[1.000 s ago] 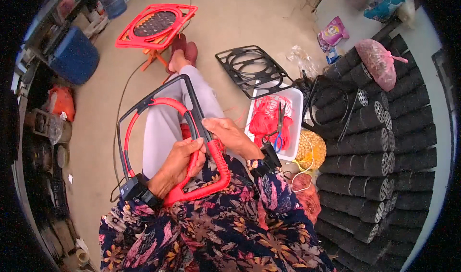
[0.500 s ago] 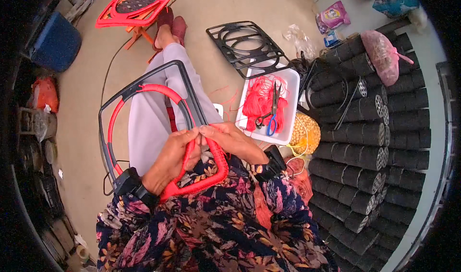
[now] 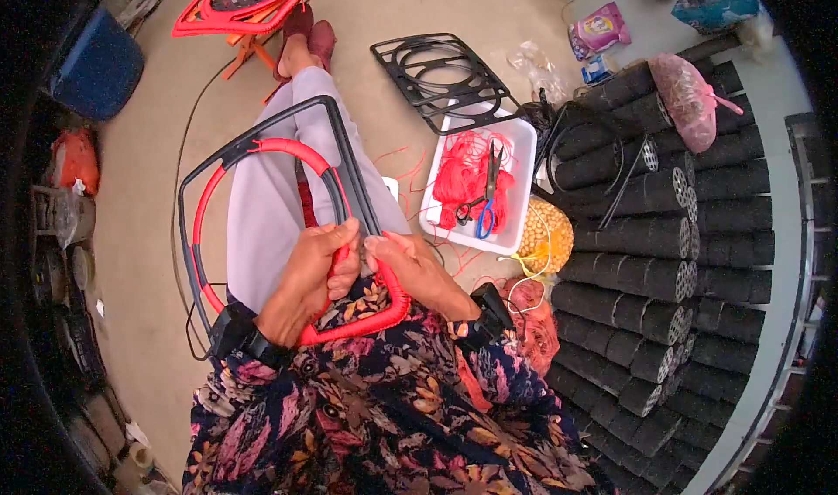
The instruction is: Wrapping a red cord around the perimeter of a plastic frame component.
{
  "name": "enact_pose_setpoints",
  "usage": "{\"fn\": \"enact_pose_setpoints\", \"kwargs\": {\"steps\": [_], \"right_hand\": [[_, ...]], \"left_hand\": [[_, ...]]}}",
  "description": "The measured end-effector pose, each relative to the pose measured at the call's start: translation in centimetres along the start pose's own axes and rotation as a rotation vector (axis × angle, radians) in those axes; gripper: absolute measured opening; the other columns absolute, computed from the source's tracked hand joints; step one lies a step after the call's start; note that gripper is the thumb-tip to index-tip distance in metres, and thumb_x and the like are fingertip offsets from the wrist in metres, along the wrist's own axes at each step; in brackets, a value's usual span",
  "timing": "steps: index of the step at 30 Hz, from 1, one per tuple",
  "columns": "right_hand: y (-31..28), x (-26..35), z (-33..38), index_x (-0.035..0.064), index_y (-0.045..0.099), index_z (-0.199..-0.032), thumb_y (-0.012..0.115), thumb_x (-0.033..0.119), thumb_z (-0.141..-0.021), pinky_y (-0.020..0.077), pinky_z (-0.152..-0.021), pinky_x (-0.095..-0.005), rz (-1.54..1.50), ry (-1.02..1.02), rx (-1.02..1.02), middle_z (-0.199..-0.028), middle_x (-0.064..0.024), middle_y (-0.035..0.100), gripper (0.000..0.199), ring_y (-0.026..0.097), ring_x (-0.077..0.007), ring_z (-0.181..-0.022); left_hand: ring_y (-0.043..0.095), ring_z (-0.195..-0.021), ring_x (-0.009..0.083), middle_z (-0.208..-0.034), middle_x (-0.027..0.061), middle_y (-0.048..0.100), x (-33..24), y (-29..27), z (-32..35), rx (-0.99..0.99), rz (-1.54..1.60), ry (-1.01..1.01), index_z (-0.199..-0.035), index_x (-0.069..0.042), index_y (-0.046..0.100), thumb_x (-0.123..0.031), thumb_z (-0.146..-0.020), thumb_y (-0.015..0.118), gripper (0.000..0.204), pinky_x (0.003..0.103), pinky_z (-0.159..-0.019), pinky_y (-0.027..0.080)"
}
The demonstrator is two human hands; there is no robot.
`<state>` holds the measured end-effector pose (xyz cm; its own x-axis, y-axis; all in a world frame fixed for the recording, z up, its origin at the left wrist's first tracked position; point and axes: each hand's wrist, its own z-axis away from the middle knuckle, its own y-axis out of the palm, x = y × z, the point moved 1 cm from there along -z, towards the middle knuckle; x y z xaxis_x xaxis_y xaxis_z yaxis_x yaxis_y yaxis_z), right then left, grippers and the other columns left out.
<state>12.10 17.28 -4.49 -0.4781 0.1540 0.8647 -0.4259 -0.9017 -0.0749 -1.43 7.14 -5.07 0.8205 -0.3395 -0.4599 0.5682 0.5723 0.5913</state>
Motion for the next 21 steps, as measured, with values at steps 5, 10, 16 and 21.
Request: {"fn": "enact_pose_setpoints", "kwargs": {"steps": [5,10,16,21], "right_hand": [[0.4,-0.7,1.3,0.0045,0.054,-0.077,0.046,0.038,-0.097,0.0359,-0.059,-0.0226,-0.032,-0.020,-0.012,-0.067,0.0029,0.049,0.039,0.043,-0.0057,-0.065],[0.2,-0.2,2.0,0.0037,0.056,-0.081,0.047,0.038,-0.097,0.0361,-0.059,-0.0226,0.012,-0.073,-0.006,-0.068,0.0043,0.049,0.039,0.044,-0.0053,-0.065],[-2.3,-0.2,0.8,0.0044,0.058,-0.091,0.050,0.036,-0.097,0.0274,-0.048,-0.0199,-0.143,0.121,-0.053,-0.063,0.0086,0.042,0.033,0.035,-0.0022,-0.053],[-3.5,-1.1,1.8,0.0056,0.058,-0.090,0.052,0.036,-0.097,0.0187,-0.043,-0.0213,-0.431,0.054,-0.029,-0.058,0.0106,0.028,0.032,0.023,-0.0024,-0.047]], "left_hand": [[0.029,-0.036,0.0074,-0.049,-0.0017,0.038,0.1,0.1,0.4,0.021,0.007,0.001,-0.074,-0.009,0.048,-0.028,-0.095,0.055,0.029,0.025,-0.033,0.019],[0.029,-0.036,0.0073,-0.049,-0.0021,0.038,0.6,0.0,0.1,0.009,-0.013,0.007,-0.074,-0.009,0.048,-0.028,-0.094,0.056,0.029,0.025,-0.033,0.019],[0.028,-0.036,0.0087,-0.048,-0.0019,0.034,-0.3,-0.6,0.3,0.000,0.002,0.066,-0.071,-0.010,0.045,-0.032,-0.096,0.052,0.034,0.025,-0.032,0.020],[0.029,-0.035,0.0094,-0.049,-0.0014,0.034,-0.9,-1.2,0.5,0.033,0.076,0.070,-0.073,-0.011,0.045,-0.032,-0.097,0.051,0.033,0.025,-0.031,0.020]]}}
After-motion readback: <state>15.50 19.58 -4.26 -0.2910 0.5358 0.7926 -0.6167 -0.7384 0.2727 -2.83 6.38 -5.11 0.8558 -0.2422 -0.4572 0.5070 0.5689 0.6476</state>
